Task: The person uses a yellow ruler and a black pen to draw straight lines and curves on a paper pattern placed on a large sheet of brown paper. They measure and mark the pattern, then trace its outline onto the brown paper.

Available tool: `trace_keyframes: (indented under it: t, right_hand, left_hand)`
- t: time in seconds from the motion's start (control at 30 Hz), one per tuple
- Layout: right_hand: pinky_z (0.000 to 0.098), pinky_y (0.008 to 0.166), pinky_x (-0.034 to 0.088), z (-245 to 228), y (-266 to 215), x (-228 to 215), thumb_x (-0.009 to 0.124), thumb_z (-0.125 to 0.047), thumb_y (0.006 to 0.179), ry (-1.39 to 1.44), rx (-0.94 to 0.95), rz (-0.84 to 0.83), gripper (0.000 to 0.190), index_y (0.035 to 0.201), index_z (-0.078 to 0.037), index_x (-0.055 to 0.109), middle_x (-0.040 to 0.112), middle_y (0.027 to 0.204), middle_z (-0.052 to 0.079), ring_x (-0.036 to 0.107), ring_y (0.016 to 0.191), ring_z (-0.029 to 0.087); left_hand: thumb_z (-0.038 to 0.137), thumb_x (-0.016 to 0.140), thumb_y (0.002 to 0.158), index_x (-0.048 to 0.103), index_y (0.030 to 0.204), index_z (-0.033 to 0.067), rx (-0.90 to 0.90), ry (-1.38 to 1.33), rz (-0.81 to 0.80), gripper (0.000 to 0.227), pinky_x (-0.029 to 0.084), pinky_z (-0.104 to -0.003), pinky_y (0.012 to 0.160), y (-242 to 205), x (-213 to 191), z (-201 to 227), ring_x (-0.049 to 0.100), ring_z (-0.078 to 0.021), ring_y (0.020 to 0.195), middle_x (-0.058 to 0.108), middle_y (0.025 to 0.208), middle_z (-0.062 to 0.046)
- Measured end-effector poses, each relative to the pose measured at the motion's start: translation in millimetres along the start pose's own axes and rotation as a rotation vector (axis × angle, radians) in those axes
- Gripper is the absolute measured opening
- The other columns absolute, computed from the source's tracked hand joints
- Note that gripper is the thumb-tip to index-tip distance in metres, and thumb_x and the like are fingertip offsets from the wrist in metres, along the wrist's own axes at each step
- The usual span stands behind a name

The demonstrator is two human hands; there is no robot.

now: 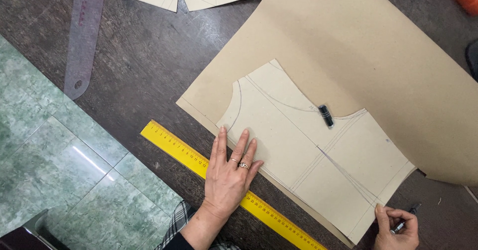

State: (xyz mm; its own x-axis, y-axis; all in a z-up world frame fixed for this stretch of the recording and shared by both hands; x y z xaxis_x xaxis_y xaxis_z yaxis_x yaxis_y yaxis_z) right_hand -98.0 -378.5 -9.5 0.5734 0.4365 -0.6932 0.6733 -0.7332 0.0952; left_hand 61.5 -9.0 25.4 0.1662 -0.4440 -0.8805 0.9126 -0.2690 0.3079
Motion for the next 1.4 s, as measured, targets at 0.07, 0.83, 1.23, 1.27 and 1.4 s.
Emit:
trace_keyframes:
  t: [0.07,0.83,1.23,1.27,1.4]
  right_hand:
    - [0.0277,0.081,0.043,10,3,1,0.072,-0.005,0.106,0.006,0.002,-0.005,0.023,0.100,-0.007,0.050,0.060,0.100,0.010,0.045,0.082,0.011]
    - [0.0288,0.081,0.044,-8,-1,2,0.070,-0.006,0.105,0.016,0.028,-0.024,0.022,0.097,-0.007,0.050,0.059,0.100,0.010,0.048,0.086,0.014]
    - [0.0395,0.102,0.056,-1,1,4,0.066,-0.005,0.102,0.124,0.092,-0.037,0.019,0.100,-0.006,0.047,0.057,0.103,0.015,0.055,0.100,0.023]
    - [0.0395,0.102,0.056,11,4,4,0.066,-0.005,0.102,0.126,0.092,-0.034,0.019,0.100,-0.006,0.047,0.057,0.103,0.015,0.055,0.100,0.023]
    - [0.0245,0.090,0.048,21,7,5,0.070,-0.005,0.098,0.223,0.061,-0.004,0.021,0.095,-0.009,0.050,0.059,0.092,0.007,0.055,0.090,0.010]
  left_hand:
    - [0.040,0.061,0.094,0.059,0.127,0.0096,-0.003,-0.002,-0.004,0.045,0.035,-0.057,0.110,0,0,0,0.034,-0.0516,0.133,0.046,0.144,-0.009]
    - [0.045,0.063,0.091,0.044,0.131,-0.0133,-0.120,-0.009,0.010,0.073,0.037,-0.044,0.113,-4,6,-8,0.043,-0.0387,0.133,0.041,0.142,-0.027]
    - [0.049,0.060,0.091,0.053,0.128,-0.0053,-0.083,0.102,0.009,0.066,0.037,-0.051,0.110,-6,4,-10,0.038,-0.0409,0.136,0.047,0.140,-0.019]
    - [0.049,0.060,0.091,0.053,0.128,-0.0053,-0.080,0.102,0.011,0.066,0.037,-0.051,0.110,-5,4,-10,0.038,-0.0409,0.136,0.047,0.140,-0.019]
    - [0.050,0.060,0.090,0.054,0.127,-0.0045,-0.067,0.128,0.013,0.066,0.037,-0.050,0.109,-4,1,-9,0.040,-0.0401,0.134,0.048,0.140,-0.018]
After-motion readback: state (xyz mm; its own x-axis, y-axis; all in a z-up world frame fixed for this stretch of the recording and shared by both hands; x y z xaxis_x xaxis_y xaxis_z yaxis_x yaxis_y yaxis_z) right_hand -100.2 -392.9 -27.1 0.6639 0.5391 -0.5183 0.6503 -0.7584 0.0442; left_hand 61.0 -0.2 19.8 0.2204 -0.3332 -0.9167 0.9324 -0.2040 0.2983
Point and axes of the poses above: each hand's wrist, its own y-axis towards the middle knuckle, its own x-axis out of the palm, z = x × y, the point moved 6 cm from there along y, towards the middle knuckle
